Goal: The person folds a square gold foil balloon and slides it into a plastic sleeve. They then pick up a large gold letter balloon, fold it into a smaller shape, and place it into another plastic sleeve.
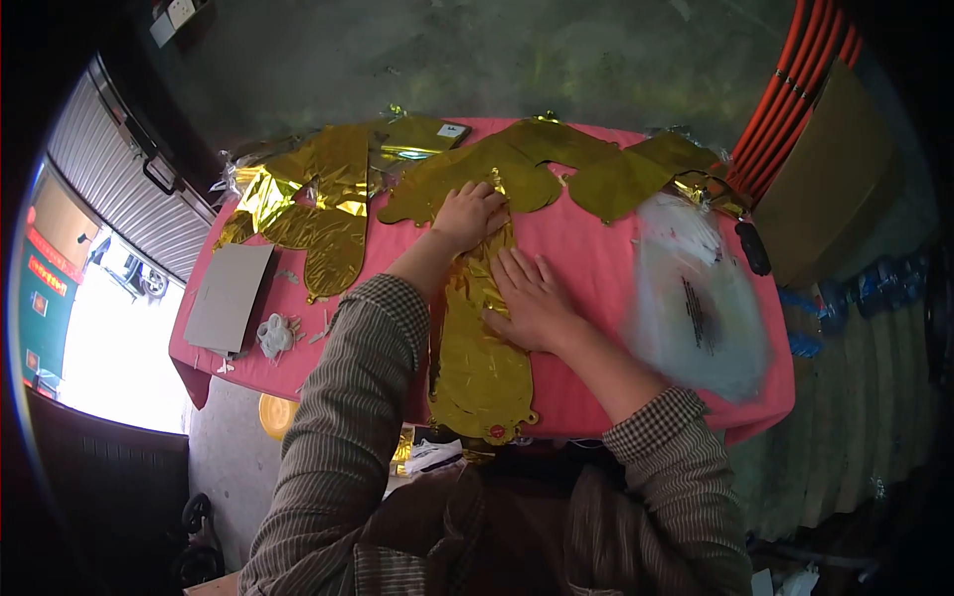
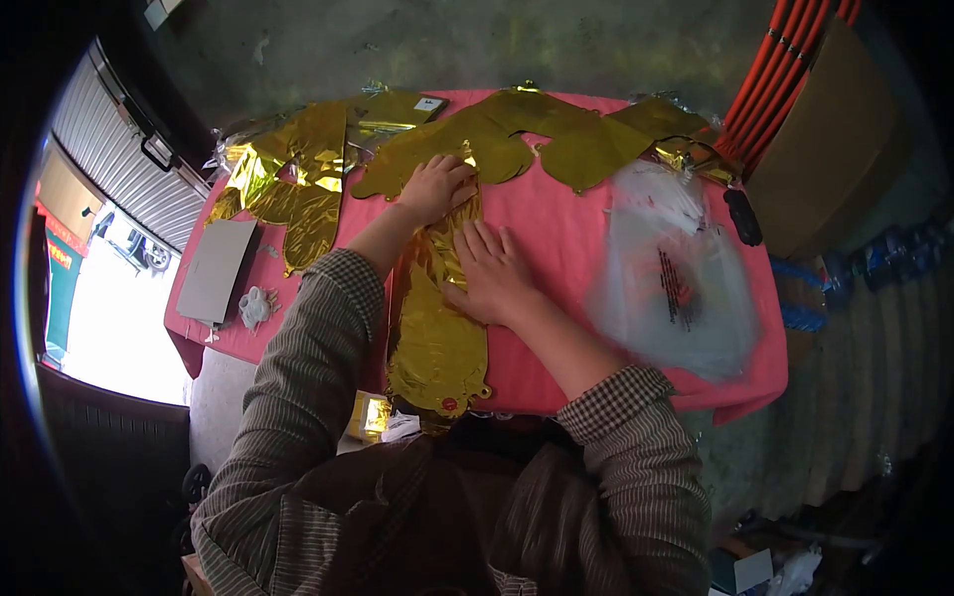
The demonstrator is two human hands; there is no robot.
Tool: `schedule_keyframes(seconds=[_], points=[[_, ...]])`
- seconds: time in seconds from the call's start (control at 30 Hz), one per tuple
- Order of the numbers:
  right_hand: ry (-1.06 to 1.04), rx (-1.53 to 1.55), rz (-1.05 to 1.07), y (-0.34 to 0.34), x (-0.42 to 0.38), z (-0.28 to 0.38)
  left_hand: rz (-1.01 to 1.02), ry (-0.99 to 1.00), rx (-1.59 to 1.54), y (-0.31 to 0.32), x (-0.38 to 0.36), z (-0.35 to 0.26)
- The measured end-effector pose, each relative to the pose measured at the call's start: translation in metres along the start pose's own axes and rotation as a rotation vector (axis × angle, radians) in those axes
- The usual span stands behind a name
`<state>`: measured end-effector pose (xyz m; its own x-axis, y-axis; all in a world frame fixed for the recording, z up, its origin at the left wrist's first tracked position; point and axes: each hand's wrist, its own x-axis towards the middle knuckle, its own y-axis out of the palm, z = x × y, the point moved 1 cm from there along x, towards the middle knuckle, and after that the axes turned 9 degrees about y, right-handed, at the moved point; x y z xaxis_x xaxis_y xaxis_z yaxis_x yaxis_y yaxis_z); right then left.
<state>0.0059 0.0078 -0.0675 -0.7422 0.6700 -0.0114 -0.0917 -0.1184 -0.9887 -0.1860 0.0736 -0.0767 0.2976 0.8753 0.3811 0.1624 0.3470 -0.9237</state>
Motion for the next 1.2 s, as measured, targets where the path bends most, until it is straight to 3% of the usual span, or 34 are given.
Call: schedule_keyframes(seconds=[0.23, 0.3, 0.4, 0.5, 1.2], points=[[-0.009, -0.009, -0.017, 0.002, 0.0, -0.001, -0.032, 0.092, -0.259, -0.039, 0.002, 0.004], [-0.007, -0.002, -0.023, 0.003, 0.0, -0.003, 0.257, -0.036, -0.419, -0.059, -0.012, -0.009], [-0.009, 0.012, -0.029, 0.002, 0.0, -0.001, 0.335, 0.004, -0.384, -0.069, -0.038, -0.018], [-0.01, 0.011, -0.047, 0.003, 0.001, -0.001, 0.244, 0.054, -0.231, -0.07, -0.054, -0.018], [-0.012, 0.001, -0.089, 0.007, 0.001, -0.004, 0.278, 0.073, -0.236, -0.058, -0.061, -0.016]])
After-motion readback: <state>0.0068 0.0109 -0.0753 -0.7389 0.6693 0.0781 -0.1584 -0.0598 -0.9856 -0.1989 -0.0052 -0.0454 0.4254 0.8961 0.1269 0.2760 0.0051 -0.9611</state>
